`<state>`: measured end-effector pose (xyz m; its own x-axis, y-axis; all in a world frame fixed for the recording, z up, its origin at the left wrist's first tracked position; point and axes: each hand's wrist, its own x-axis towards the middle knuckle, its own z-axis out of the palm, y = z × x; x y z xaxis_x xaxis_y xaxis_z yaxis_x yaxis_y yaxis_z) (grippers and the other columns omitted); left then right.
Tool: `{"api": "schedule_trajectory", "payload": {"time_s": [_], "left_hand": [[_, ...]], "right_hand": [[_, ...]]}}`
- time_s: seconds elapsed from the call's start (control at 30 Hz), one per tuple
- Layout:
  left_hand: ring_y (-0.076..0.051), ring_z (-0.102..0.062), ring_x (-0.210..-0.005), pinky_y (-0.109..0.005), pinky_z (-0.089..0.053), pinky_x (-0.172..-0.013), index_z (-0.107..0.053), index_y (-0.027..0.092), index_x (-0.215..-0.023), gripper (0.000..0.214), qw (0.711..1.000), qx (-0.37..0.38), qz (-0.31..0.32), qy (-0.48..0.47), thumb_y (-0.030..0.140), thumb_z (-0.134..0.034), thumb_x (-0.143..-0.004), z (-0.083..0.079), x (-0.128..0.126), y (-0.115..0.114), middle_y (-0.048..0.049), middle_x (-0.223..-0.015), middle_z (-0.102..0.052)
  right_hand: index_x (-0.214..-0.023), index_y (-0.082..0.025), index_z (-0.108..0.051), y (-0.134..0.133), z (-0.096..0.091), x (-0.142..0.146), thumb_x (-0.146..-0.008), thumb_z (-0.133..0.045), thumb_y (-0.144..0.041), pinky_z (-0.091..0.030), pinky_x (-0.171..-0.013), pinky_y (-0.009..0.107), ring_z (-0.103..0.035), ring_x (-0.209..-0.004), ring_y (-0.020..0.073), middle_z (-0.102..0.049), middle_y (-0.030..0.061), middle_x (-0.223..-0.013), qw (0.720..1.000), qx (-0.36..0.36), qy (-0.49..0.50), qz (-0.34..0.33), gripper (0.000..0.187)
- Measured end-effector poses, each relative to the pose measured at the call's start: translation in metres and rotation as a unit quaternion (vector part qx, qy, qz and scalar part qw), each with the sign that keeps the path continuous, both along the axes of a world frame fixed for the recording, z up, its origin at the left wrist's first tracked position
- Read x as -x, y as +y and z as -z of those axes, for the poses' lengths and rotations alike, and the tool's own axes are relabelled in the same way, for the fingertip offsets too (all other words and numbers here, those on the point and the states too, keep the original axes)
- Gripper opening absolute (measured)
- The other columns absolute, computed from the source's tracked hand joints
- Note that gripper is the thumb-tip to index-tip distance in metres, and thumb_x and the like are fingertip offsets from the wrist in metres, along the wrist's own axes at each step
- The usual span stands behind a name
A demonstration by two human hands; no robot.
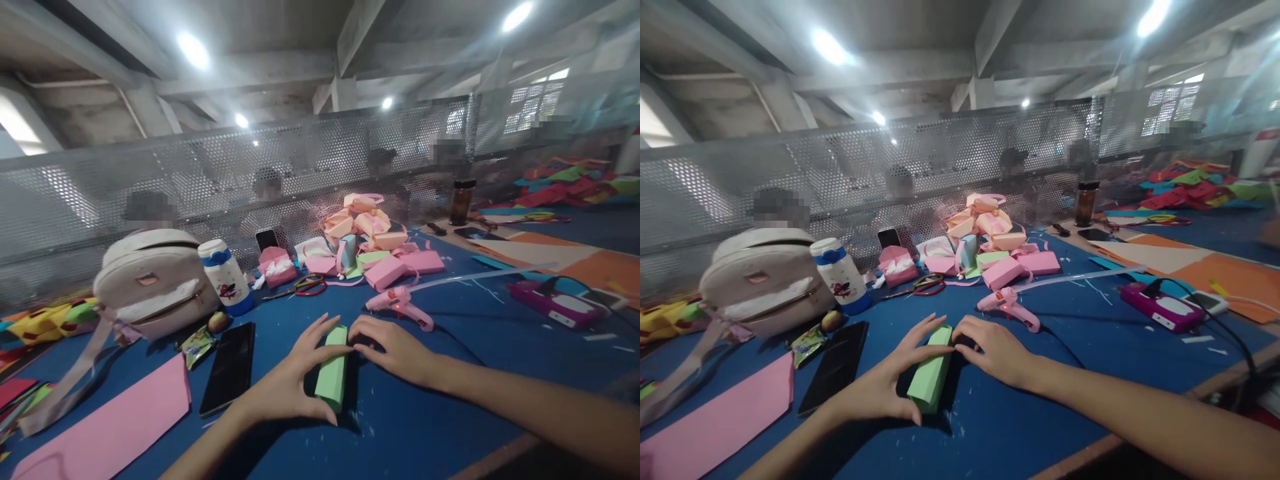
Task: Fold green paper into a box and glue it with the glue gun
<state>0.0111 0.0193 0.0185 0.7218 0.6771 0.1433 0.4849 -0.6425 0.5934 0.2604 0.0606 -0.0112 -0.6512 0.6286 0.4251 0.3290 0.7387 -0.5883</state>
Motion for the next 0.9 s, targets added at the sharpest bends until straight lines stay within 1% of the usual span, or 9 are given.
{"api": "schedule_trajectory", "payload": {"time_s": [0.2, 0.3, 0.4, 0.47, 0.57, 0.63, 0.73, 0.8, 0.9], "left_hand": [[-0.037, -0.03, -0.142, -0.059, -0.029, -0.114, -0.037, 0.03, -0.145, 0.093, 0.998, 0.001, -0.047, -0.036, 0.067, -0.073, -0.068, 0.01, -0.013, -0.007, -0.0159, -0.151, -0.03], [-0.037, -0.032, -0.139, -0.057, -0.031, -0.112, -0.037, 0.029, -0.144, 0.094, 0.995, -0.015, -0.081, -0.049, 0.064, -0.077, -0.067, 0.016, -0.019, -0.008, -0.0156, -0.145, -0.032], [-0.039, -0.03, -0.138, -0.057, -0.03, -0.113, -0.034, 0.028, -0.145, 0.098, 0.992, -0.03, -0.115, -0.044, 0.058, -0.081, -0.065, 0.019, -0.023, -0.01, -0.0153, -0.144, -0.031], [-0.039, -0.028, -0.139, -0.058, -0.028, -0.113, -0.028, 0.029, -0.148, 0.101, 0.989, -0.039, -0.134, -0.044, 0.053, -0.082, -0.065, 0.022, -0.025, -0.012, -0.0152, -0.145, -0.03], [-0.039, -0.025, -0.141, -0.061, -0.022, -0.115, -0.014, 0.029, -0.152, 0.111, 0.984, -0.046, -0.162, -0.06, 0.046, -0.082, -0.066, 0.026, -0.028, -0.014, -0.0157, -0.149, -0.026], [-0.04, -0.021, -0.142, -0.063, -0.018, -0.115, -0.005, 0.029, -0.154, 0.117, 0.98, -0.045, -0.179, -0.072, 0.044, -0.082, -0.066, 0.029, -0.029, -0.013, -0.0164, -0.152, -0.022], [-0.042, -0.021, -0.142, -0.066, -0.015, -0.114, 0.001, 0.03, -0.154, 0.124, 0.978, -0.029, -0.187, -0.086, 0.044, -0.083, -0.064, 0.032, -0.028, -0.013, -0.0165, -0.152, -0.023], [-0.041, -0.026, -0.14, -0.065, -0.017, -0.114, 0.005, 0.03, -0.155, 0.129, 0.979, -0.008, -0.178, -0.1, 0.045, -0.084, -0.063, 0.032, -0.026, -0.013, -0.0161, -0.149, -0.026], [-0.04, -0.031, -0.138, -0.061, -0.024, -0.113, 0.01, 0.03, -0.155, 0.136, 0.98, 0.034, -0.151, -0.122, 0.042, -0.086, -0.06, 0.028, -0.022, -0.014, -0.0152, -0.147, -0.025]], "right_hand": [[-0.11, -0.02, -0.06, 0.002, 0.002, 0.0, -0.096, -0.052, -0.021, -0.052, -0.074, 0.027, -0.062, -0.088, 0.017, -0.061, 0.0061, -0.109, 0.998, 0.045, 0.033, -0.007, 0.016], [-0.113, -0.021, -0.058, 0.001, 0.006, 0.002, -0.095, -0.055, -0.025, -0.053, -0.072, 0.028, -0.062, -0.088, 0.0173, -0.06, 0.0064, -0.114, 0.997, 0.064, 0.041, -0.014, 0.018], [-0.121, -0.023, -0.053, -0.001, 0.008, 0.005, -0.093, -0.058, -0.025, -0.054, -0.071, 0.028, -0.062, -0.091, 0.0181, -0.057, 0.0069, -0.119, 0.997, 0.056, 0.055, -0.004, 0.028], [-0.124, -0.023, -0.05, -0.004, 0.008, 0.005, -0.091, -0.061, -0.023, -0.054, -0.07, 0.028, -0.061, -0.092, 0.0188, -0.056, 0.0074, -0.12, 0.997, 0.028, 0.064, 0.015, 0.035], [-0.119, -0.022, -0.054, -0.008, 0.005, 0.004, -0.089, -0.062, -0.02, -0.052, -0.07, 0.029, -0.06, -0.086, 0.0181, -0.057, 0.0069, -0.11, 0.995, -0.057, 0.058, 0.051, 0.032], [-0.118, -0.022, -0.058, -0.011, 0.004, 0.003, -0.092, -0.057, -0.017, -0.05, -0.07, 0.029, -0.059, -0.083, 0.0177, -0.058, 0.0062, -0.102, 0.99, -0.133, 0.037, 0.028, 0.027], [-0.121, -0.023, -0.063, -0.014, 0.003, 0.002, -0.095, -0.049, -0.015, -0.048, -0.068, 0.027, -0.059, -0.081, 0.0178, -0.061, 0.0066, -0.095, 0.972, -0.232, 0.003, -0.047, 0.031], [-0.121, -0.021, -0.065, -0.014, 0.004, 0.003, -0.096, -0.048, -0.014, -0.048, -0.068, 0.027, -0.06, -0.082, 0.0179, -0.064, 0.0078, -0.096, 0.965, -0.252, 0.001, -0.066, 0.031], [-0.117, -0.019, -0.067, -0.012, 0.006, 0.004, -0.095, -0.05, -0.013, -0.049, -0.073, 0.028, -0.061, -0.088, 0.0181, -0.065, 0.0094, -0.102, 0.973, -0.217, 0.017, -0.07, 0.029]]}}
